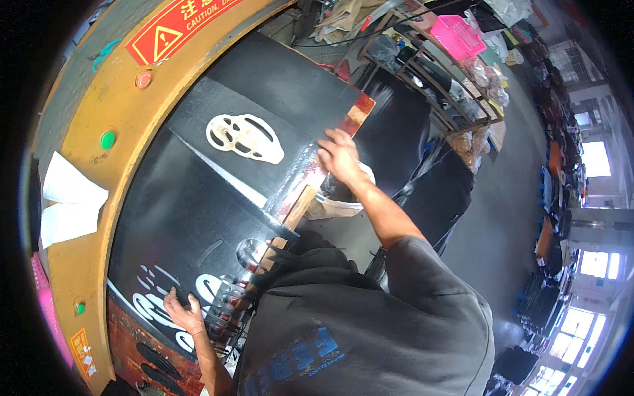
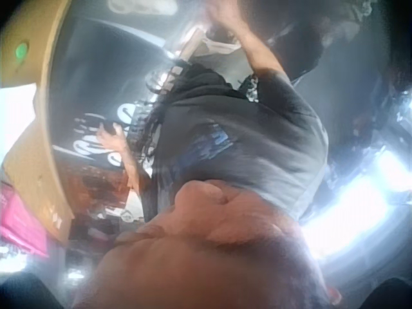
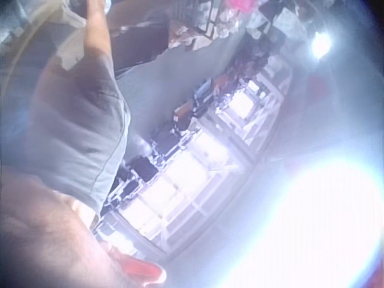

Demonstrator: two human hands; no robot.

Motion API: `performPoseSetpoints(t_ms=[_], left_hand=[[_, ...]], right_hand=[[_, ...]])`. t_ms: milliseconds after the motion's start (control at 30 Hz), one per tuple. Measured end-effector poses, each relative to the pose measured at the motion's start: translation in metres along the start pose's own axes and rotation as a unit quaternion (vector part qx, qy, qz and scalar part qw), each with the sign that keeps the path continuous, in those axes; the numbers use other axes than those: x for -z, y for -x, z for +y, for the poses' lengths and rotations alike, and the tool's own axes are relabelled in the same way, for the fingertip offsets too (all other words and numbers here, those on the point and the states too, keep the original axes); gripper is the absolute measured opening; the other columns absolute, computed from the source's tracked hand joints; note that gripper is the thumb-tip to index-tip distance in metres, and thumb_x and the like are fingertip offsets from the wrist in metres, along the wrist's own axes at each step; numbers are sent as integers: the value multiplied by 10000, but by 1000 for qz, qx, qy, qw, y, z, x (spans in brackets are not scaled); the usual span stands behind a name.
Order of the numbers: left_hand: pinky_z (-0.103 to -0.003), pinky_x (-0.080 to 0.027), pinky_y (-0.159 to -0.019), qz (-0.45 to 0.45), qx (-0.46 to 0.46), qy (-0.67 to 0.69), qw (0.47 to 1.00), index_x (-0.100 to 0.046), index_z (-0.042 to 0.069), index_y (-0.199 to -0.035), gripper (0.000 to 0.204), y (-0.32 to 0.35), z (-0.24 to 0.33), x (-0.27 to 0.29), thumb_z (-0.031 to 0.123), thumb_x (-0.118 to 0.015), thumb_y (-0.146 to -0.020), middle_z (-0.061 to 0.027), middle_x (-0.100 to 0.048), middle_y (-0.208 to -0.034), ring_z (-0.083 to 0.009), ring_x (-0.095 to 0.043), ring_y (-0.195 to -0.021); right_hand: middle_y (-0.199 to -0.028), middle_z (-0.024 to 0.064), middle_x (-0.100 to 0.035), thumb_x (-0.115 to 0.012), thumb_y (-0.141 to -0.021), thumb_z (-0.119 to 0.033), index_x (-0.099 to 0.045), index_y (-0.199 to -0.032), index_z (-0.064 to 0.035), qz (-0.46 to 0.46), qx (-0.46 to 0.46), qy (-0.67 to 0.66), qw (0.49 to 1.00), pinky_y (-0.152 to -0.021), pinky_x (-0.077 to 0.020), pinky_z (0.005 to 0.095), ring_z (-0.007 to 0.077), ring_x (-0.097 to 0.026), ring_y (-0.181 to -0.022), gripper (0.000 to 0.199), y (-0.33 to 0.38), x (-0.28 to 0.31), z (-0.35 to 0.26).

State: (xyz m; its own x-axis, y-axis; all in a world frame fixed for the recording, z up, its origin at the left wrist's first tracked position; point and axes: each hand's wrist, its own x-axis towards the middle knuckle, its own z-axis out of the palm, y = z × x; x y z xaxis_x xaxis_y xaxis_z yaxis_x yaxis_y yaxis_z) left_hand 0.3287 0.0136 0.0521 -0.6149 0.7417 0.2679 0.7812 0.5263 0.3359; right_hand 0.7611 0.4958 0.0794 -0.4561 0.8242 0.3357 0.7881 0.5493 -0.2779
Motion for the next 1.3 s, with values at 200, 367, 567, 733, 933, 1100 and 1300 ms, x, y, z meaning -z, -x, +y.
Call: performPoseSetpoints(t_ms=[200,367,567,733,933,1100,1300], left_hand=[[-499,-497,-1049,3,-19,-15,1000,-656,42,-1379,592,-3,4,0,292,-768,-853,-216,-615,-1282,-418,-605,-1210],[-497,-498,-1041,-4,-19,-21,1000,-649,49,-1389,600,-3,6,3,280,-773,-849,-216,-608,-1281,-416,-602,-1204],[-495,-504,-1030,2,-17,-17,1000,-654,43,-1378,588,-4,8,3,295,-767,-859,-207,-615,-1260,-410,-610,-1187],[-501,-509,-1029,16,-20,-17,1000,-671,54,-1359,589,-3,8,2,316,-770,-841,-197,-622,-1251,-406,-616,-1193],[-483,-522,-1012,18,-3,-11,1000,-685,79,-1345,614,-4,9,3,327,-794,-794,-178,-619,-1259,-391,-621,-1181],[-484,-516,-1029,8,24,5,1000,-690,75,-1340,632,-2,8,3,313,-812,-767,-167,-623,-1265,-380,-624,-1185],[-488,-511,-1039,3,17,-2,1000,-689,69,-1339,631,-3,7,2,329,-806,-776,-184,-623,-1260,-398,-621,-1192]], right_hand=[[-1117,130,-745,-744,-892,-141,-784,-989,-61,-58,-82,-1,995,-1002,-544,460,370,-661,-1111,132,60,30,55],[-1219,146,-739,-788,-914,-259,-786,-1153,-92,40,-31,-59,997,-1056,-526,479,370,-649,-1214,292,39,27,25],[-1150,150,-731,-718,-858,-145,-806,-1026,-103,-112,-208,80,968,-980,-564,498,371,-667,-1153,194,-6,31,9],[-1173,179,-728,-737,-937,-321,-787,-1182,-89,-76,-70,-61,993,-1045,-545,457,376,-683,-1174,342,-64,16,-53],[-1281,242,-688,-642,-977,-283,-740,-1128,-29,-219,-103,-36,970,-1030,-550,493,422,-687,-1179,311,-108,-34,-108],[-1141,299,-730,-625,-986,-269,-709,-1083,32,-169,-112,-108,973,-995,-552,495,446,-709,-1120,327,-107,-40,-92],[-880,219,-728,-644,-1026,-263,-660,-999,29,-100,-147,-204,963,-815,-568,427,335,-729,-856,293,-131,-54,-87]])
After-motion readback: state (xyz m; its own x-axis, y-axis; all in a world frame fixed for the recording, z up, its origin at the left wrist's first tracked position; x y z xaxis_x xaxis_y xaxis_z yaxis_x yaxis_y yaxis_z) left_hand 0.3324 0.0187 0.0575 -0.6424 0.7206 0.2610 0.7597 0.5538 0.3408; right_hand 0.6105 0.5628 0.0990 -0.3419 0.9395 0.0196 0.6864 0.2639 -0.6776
